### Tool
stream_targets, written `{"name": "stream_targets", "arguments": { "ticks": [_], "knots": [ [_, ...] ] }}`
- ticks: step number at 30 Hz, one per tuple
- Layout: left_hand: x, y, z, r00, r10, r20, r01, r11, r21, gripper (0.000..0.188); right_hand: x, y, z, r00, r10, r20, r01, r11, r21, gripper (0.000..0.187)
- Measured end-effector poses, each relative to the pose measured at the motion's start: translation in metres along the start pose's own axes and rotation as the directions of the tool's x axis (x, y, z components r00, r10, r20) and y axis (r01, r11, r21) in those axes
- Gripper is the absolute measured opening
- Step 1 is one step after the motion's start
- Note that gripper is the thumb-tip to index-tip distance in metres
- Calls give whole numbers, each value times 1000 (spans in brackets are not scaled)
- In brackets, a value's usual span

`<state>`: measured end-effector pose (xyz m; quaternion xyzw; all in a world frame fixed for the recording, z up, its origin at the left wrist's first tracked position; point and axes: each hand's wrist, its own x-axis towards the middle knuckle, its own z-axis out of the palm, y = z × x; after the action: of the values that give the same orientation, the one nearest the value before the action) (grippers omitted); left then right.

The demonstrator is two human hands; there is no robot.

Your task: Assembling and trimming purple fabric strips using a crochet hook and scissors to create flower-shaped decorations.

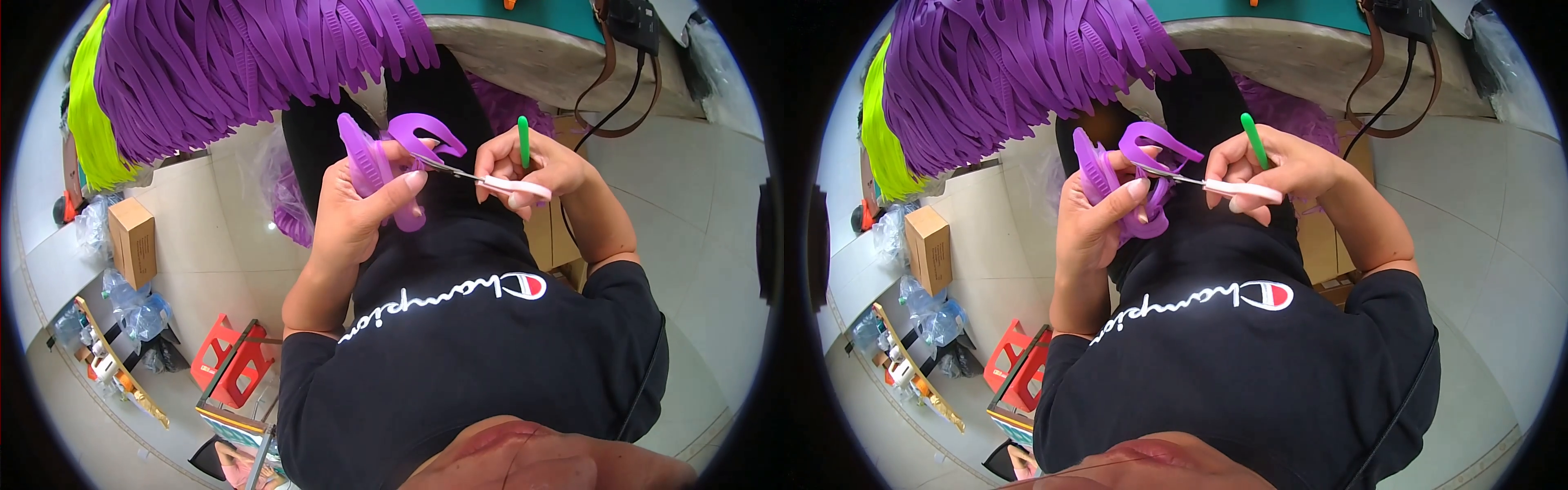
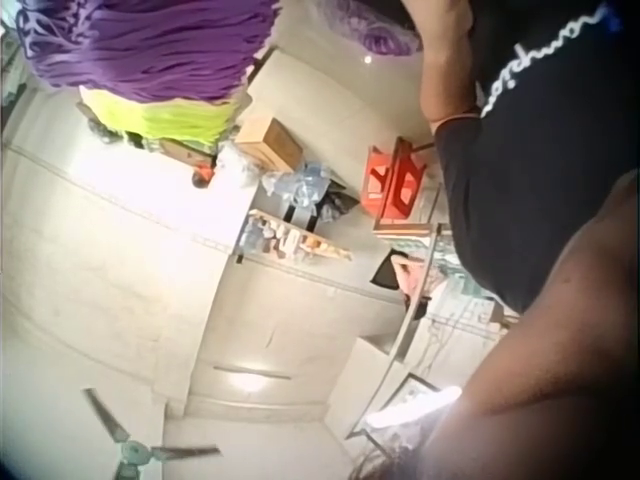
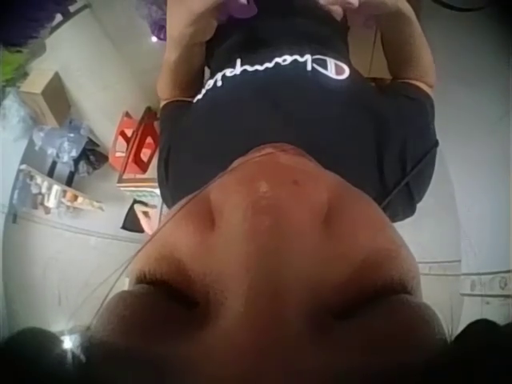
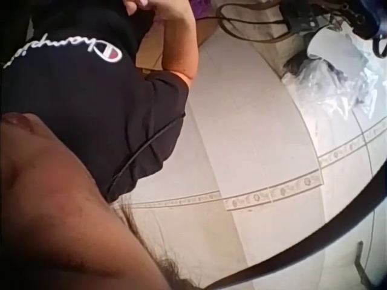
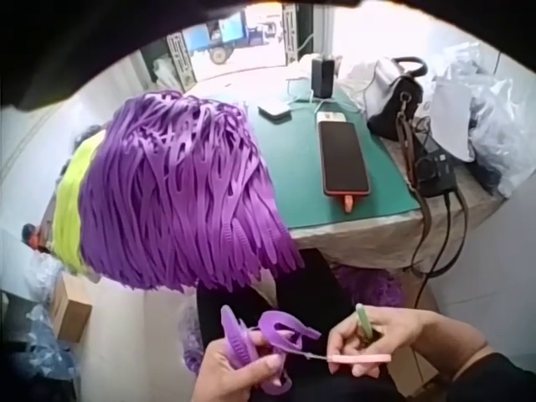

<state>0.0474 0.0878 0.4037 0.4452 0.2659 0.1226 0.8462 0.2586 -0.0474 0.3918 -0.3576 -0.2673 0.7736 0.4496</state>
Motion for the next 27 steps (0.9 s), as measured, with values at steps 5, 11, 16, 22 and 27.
{"name": "stream_targets", "arguments": {
  "ticks": [5, 11, 16, 22, 27],
  "knots": [
    [-1, 4, 3, 998, -63, -15, 63, 998, -4, 33, 0, 3, 3, 999, -24, -26, 23, 999, -48, 37],
    [-1, 1, 3, 998, -70, 0, 70, 997, -17, 34, 1, 6, 4, 997, -59, -48, 55, 996, -76, 37],
    [-1, 3, 8, 997, -66, -31, 64, 996, -62, 34, -1, 8, 9, 995, -60, -84, 61, 998, 6, 37],
    [-2, -3, 5, 999, -48, 8, 48, 995, -91, 34, -11, 10, 0, 994, -101, -42, 105, 989, 101, 43],
    [-2, -4, 9, 999, -46, -2, 46, 995, -92, 32, -10, -4, -8, 859, -453, -239, 388, 880, -273, 43]
  ]
}}
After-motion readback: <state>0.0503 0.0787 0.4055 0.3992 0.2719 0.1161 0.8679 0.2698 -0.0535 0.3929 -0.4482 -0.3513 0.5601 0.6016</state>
